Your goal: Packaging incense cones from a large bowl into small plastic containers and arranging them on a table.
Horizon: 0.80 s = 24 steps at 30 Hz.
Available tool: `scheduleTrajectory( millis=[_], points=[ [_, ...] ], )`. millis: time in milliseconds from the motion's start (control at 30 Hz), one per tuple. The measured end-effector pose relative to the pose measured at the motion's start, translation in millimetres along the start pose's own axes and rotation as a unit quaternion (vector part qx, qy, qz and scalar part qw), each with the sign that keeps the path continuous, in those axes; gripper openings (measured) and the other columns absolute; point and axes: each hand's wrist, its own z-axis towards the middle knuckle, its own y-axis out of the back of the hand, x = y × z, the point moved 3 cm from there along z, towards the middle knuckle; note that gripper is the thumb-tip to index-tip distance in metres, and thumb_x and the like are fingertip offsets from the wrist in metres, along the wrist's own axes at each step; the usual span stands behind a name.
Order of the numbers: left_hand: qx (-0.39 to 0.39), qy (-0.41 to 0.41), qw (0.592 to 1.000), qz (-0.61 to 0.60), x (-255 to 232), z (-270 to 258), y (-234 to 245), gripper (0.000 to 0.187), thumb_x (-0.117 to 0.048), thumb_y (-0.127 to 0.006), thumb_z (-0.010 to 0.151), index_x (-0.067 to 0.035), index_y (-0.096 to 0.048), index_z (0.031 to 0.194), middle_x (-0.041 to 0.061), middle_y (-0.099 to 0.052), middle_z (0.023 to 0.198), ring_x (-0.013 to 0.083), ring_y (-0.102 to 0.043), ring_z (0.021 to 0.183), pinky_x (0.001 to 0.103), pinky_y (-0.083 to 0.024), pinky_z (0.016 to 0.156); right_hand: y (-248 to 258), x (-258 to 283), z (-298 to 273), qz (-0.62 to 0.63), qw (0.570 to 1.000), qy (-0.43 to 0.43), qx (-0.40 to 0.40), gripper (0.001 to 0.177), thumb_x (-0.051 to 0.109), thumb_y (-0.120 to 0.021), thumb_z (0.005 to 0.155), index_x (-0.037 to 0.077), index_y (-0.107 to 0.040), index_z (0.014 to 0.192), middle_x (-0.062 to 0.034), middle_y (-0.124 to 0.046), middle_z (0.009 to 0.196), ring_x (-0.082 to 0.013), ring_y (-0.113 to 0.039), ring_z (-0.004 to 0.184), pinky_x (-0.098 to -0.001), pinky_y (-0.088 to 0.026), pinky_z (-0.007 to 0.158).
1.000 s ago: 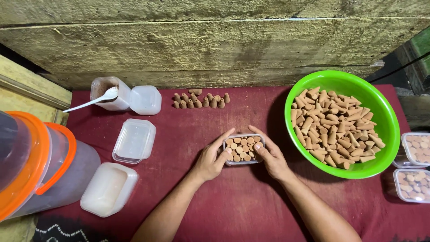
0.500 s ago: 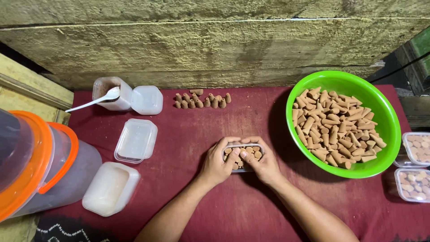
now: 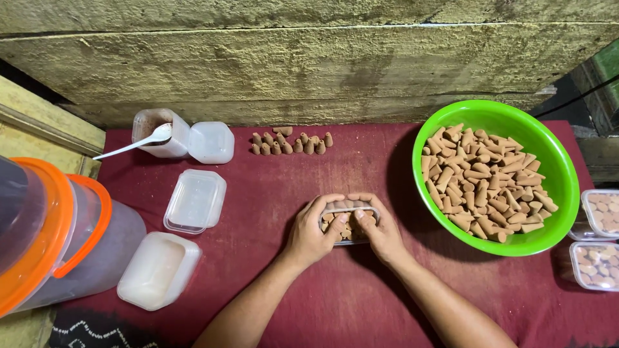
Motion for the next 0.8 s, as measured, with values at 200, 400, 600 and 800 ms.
scheduleTrajectory(
  millis=[200, 400, 600, 800],
  points=[
    [-0.028, 0.010, 0.999, -0.011, -6.1, -0.7, -1.1, 0.025, -0.025, -0.071, 0.092, -0.009, -0.071, 0.111, 0.015, -0.071, 0.093, 0.0374, -0.070, 0.086, 0.044, -0.055, 0.079, -5.0, 9.3, -3.8, -0.065, 0.998, 0.005, -0.015, 0.033, 0.023, -0.066, 0.094, 0.009, -0.069, 0.124, -0.0110, -0.075, 0.093, -0.0157, -0.056, 0.074, -0.0309, -0.051, 0.070],
    [-0.050, 0.017, 0.998, -0.021, 5.4, -5.1, -9.6, 0.024, -0.022, -0.076, 0.086, -0.008, -0.072, 0.105, 0.015, -0.071, 0.089, 0.0362, -0.069, 0.081, 0.044, -0.054, 0.074, -4.6, 3.8, -1.7, -0.034, 0.998, 0.033, -0.033, 0.029, 0.014, -0.065, 0.090, 0.005, -0.071, 0.117, -0.0051, -0.064, 0.074, -0.0099, -0.049, 0.064, -0.0235, -0.040, 0.059],
    [-0.023, -0.017, 0.999, -0.015, -13.9, 1.0, 0.0, 0.023, -0.018, -0.061, 0.093, -0.006, -0.069, 0.111, 0.017, -0.068, 0.091, 0.0408, -0.067, 0.084, 0.046, -0.054, 0.077, -7.8, 27.7, -3.8, -0.030, 0.999, 0.011, -0.004, 0.033, 0.017, -0.067, 0.091, 0.005, -0.070, 0.121, -0.0053, -0.059, 0.075, -0.0126, -0.049, 0.067, -0.0247, -0.042, 0.062],
    [0.003, -0.033, 0.999, 0.025, -7.7, -1.6, -1.5, 0.021, -0.013, -0.060, 0.091, -0.005, -0.068, 0.109, 0.016, -0.068, 0.088, 0.0412, -0.068, 0.084, 0.046, -0.055, 0.077, 2.5, 25.2, 2.3, -0.082, 0.996, -0.013, -0.010, 0.027, 0.012, -0.078, 0.083, 0.007, -0.076, 0.109, -0.0080, -0.068, 0.075, -0.0113, -0.052, 0.065, -0.0241, -0.045, 0.062]
  ],
)
